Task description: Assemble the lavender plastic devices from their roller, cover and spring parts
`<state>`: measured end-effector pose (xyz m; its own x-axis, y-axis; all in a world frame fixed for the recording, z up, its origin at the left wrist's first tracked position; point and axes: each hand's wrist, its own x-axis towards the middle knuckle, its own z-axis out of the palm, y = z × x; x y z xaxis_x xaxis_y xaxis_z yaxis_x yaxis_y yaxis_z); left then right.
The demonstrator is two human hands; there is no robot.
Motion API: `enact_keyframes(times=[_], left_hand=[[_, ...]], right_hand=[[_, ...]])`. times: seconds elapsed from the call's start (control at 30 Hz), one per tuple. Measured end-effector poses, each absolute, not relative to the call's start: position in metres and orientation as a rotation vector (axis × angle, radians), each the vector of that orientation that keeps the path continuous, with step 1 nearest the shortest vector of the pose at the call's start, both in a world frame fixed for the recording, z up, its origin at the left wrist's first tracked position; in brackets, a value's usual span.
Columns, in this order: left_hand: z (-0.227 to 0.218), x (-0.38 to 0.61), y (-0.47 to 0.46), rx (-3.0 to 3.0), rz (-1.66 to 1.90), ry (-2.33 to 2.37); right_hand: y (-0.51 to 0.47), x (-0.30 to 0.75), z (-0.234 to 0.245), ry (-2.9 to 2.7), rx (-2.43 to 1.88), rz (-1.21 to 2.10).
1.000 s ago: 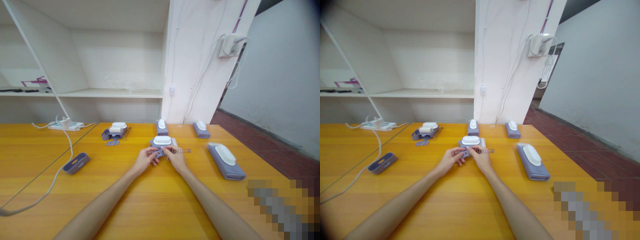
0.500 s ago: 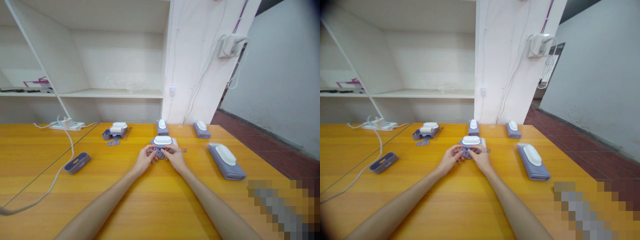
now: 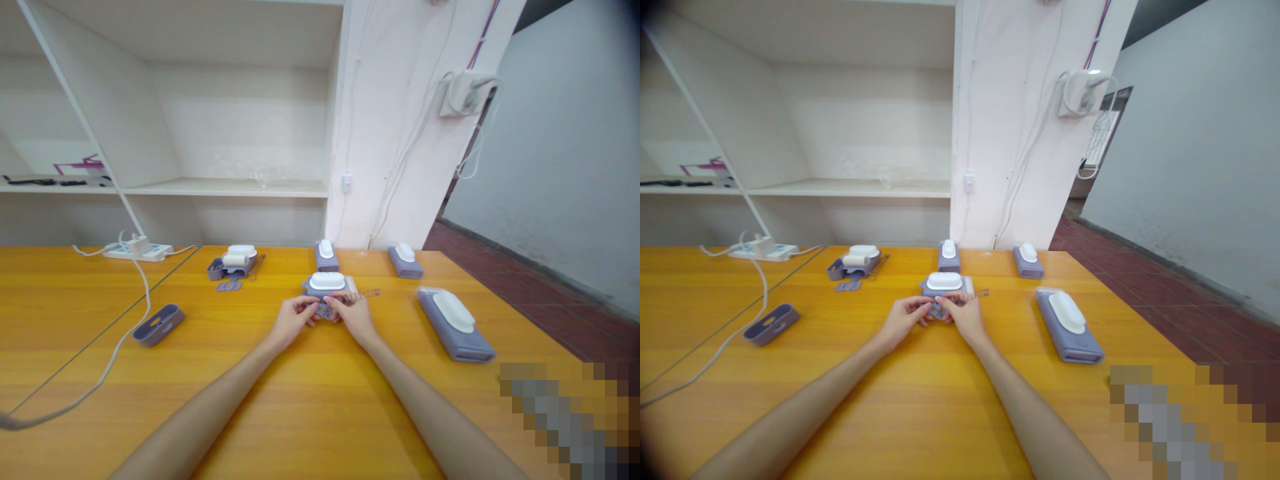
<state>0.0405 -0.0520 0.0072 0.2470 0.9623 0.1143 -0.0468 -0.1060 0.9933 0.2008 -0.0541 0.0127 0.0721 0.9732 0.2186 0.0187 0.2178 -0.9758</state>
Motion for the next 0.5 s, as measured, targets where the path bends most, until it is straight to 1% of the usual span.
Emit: enact_keyframes(times=[0.27, 0.5], left_hand=[[0.0034, 0.0401, -0.0536, 1.509, 1.023, 0.917], [0.0031, 0.0397, -0.0524, 1.543, 1.015, 0.886]], right_hand=[[-0.0559, 0.2003, 0.0132, -1.273, -1.124, 0.943], [-0.0549, 0.1998, 0.0102, -1.313, -1.115, 1.003]])
